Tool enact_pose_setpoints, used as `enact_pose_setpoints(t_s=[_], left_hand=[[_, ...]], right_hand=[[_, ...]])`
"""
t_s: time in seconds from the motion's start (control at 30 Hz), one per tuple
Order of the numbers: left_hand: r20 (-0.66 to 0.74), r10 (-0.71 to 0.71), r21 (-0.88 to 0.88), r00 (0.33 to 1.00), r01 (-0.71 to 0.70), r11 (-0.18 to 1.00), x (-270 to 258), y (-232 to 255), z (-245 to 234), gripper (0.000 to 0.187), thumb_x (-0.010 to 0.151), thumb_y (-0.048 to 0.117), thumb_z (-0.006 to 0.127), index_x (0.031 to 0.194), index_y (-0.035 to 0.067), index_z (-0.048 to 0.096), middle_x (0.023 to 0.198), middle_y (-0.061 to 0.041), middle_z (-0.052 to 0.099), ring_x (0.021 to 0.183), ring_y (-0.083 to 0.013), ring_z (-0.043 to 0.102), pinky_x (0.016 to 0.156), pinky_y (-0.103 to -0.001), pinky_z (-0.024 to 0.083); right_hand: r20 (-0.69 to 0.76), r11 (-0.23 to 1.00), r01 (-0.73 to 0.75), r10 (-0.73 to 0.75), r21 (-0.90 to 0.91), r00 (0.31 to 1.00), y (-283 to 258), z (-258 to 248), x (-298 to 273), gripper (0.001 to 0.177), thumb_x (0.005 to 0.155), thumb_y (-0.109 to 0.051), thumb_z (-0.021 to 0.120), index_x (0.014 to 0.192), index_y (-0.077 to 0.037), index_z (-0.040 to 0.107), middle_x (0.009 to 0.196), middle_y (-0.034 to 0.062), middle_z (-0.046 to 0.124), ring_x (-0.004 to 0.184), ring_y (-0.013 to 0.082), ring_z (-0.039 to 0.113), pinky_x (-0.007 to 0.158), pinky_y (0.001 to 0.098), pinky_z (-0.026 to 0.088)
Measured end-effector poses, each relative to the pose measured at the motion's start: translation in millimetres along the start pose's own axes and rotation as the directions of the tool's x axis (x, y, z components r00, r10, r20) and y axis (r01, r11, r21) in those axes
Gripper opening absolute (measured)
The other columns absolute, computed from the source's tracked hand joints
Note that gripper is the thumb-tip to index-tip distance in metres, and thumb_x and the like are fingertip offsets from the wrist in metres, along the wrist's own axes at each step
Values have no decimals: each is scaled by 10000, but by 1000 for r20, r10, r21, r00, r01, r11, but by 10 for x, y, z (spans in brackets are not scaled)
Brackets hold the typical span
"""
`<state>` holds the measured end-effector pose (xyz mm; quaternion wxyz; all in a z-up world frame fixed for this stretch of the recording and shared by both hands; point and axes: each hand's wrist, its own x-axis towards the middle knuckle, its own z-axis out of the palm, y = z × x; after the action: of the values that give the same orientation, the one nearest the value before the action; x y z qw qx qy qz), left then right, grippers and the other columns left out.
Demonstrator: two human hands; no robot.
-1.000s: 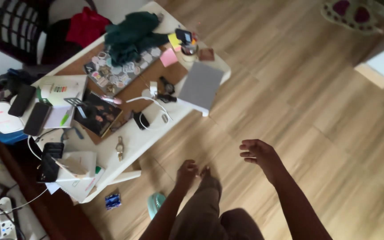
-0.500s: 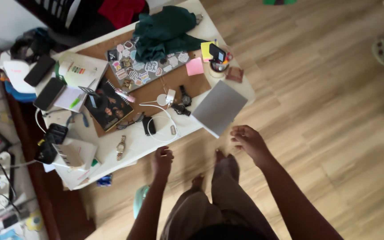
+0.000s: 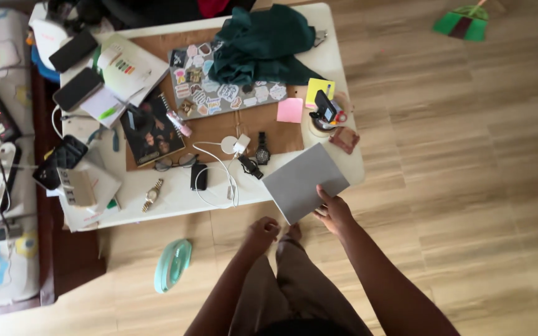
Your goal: The person organizes cables and plugs a small white device into a power strip on the floor. They then move to a nearby table and pick up a gray rectangular object.
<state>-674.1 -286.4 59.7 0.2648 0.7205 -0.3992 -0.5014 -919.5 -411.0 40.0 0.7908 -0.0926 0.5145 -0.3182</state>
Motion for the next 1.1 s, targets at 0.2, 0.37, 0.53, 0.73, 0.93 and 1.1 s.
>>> enact_pose_setpoints(t_s=[0.2,0.37,0.53,0.73,0.93,1.1], left_hand=[[-287,42,232,957,27,972,-37,229,50,618,853,444,800,1274,36,606,1205,-215,640,919,-271,708,805,-394,587],[-356,69,311,932,48,949,-124,884,-153,1003,784,536,886,1479,-10,411,1414,-309,440,1200,-453,511,923,-523,488],[290,41,-377,956,75,923,-329,932,-234,924,768,585,787,1392,-52,545,1257,-292,677,1150,-418,668,987,-496,552],[298,-257,-463,919,375,803,-899,727,-683,768,827,484,753,1396,-2,579,1267,-174,712,1146,-298,698,979,-407,560],[268,-269,-450,925,367,814,-1196,315,-1097,714,797,404,775,1350,-15,610,1213,-186,722,1100,-284,709,945,-396,588],[236,-309,-476,921,387,790,-1401,261,-1373,708,809,388,780,1345,-37,599,1210,-181,728,1101,-276,712,967,-392,579]], right_hand=[[26,989,111,-108,-102,994,-1,-202,21,673,865,-396,818,1356,-35,533,1048,63,593,912,214,554,788,405,521],[118,927,95,-56,-362,991,-409,-47,-575,662,827,-413,781,1342,-68,550,1112,51,666,945,177,634,788,362,521],[223,772,65,101,-633,970,-715,448,-919,635,832,-499,721,1318,-115,582,1192,44,706,1051,155,690,888,332,564],[352,400,531,-440,-747,826,-145,678,363,468,880,-504,726,1099,-100,642,981,0,747,875,137,744,808,327,578],[289,177,584,-735,-792,614,-171,1690,1011,526,800,-420,845,1062,-26,616,937,121,691,840,272,718,752,393,556],[356,-131,474,-833,-871,424,-18,1818,1493,568,707,-365,943,1021,-7,634,958,201,693,904,384,678,792,457,545]])
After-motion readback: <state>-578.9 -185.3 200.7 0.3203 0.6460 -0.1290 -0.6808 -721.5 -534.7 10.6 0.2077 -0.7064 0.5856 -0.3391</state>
